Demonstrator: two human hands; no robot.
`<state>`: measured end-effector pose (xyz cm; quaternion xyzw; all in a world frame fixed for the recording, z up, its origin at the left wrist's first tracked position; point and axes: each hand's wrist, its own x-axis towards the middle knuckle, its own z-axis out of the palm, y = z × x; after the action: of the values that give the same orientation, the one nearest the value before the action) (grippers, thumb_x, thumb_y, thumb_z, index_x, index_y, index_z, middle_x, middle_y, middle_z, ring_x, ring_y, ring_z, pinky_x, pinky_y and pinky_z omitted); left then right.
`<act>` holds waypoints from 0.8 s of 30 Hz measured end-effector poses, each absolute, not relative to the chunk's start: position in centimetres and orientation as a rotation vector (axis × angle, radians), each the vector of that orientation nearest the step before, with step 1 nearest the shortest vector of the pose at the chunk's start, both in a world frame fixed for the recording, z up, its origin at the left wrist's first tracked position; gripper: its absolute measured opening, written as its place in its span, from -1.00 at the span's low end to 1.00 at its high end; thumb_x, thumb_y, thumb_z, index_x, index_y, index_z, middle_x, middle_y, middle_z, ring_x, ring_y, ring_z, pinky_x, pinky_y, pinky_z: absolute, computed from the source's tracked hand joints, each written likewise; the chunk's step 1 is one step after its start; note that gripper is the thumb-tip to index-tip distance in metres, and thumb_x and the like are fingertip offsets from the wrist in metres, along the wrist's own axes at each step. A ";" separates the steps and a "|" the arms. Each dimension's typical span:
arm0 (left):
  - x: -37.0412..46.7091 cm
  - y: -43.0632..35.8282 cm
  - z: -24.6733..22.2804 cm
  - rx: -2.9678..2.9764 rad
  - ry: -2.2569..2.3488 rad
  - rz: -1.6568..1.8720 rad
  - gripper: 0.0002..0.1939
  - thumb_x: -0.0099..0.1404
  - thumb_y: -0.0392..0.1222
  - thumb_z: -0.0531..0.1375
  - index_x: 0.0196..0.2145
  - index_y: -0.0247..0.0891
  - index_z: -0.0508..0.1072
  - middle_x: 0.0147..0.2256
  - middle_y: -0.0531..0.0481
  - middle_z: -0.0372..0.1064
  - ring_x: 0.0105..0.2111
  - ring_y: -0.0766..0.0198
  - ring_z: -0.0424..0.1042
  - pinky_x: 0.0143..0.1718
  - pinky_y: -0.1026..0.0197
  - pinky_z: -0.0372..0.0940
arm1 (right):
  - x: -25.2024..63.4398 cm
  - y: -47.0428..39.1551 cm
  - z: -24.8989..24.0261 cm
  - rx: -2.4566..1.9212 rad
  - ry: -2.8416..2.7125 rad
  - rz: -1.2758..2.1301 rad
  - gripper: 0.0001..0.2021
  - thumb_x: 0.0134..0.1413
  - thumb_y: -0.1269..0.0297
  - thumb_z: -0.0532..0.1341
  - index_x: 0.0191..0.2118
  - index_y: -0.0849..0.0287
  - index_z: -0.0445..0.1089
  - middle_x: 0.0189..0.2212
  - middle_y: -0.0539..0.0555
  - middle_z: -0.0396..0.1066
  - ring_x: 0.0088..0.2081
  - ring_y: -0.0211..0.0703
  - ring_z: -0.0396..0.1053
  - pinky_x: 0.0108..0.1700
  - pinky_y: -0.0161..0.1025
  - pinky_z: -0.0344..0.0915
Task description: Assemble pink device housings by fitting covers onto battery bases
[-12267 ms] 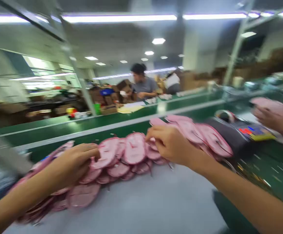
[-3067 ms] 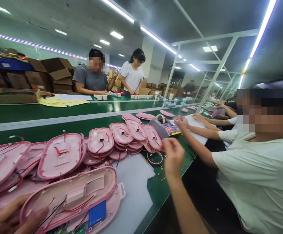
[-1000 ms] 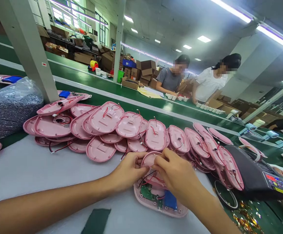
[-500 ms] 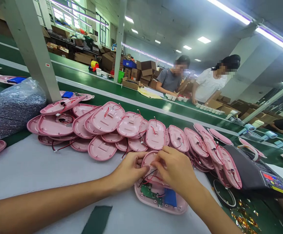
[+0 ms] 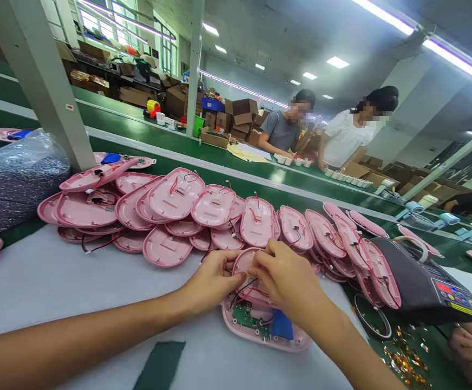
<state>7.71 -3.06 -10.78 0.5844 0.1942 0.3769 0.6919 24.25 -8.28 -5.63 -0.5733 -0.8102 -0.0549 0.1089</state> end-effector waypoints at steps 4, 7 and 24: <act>7.6 -3.2 -10.6 1.317 0.438 0.852 -0.65 0.03 -0.41 0.09 -0.21 -0.39 0.52 -0.41 0.00 0.37 -0.41 0.33 0.32 -0.45 0.39 0.22 | 23.9 -8.0 -6.2 -1.719 -2.381 -0.360 -0.86 0.26 0.26 0.11 -0.30 0.14 0.37 -0.34 0.06 0.29 -0.31 -0.15 0.28 -0.37 -0.27 0.07; 7.6 -3.1 -10.7 1.321 0.438 0.855 -0.68 0.03 -0.40 0.11 -0.24 -0.39 0.51 -0.42 0.00 0.36 -0.43 0.33 0.31 -0.46 0.39 0.21 | 23.7 -7.8 -6.1 -1.732 -2.320 -0.384 -0.87 0.19 0.25 0.19 -0.37 0.14 0.38 -0.38 0.04 0.33 -0.31 -0.16 0.32 -0.37 -0.26 0.06; 6.6 -1.9 -9.9 1.701 0.646 0.761 -0.52 0.30 0.08 0.16 0.07 -0.24 0.33 0.04 -0.07 0.37 -0.01 0.03 0.38 0.06 0.08 0.31 | 26.1 -6.8 -5.7 -1.498 -1.931 0.140 -0.93 0.06 0.32 0.31 -0.28 0.12 0.51 -0.31 -0.05 0.51 -0.26 -0.26 0.43 -0.20 -0.34 0.22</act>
<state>6.62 -1.92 -9.90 0.7193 0.2732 0.3219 0.5518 26.13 -6.80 -5.69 -0.5755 -0.7420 0.0536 0.3398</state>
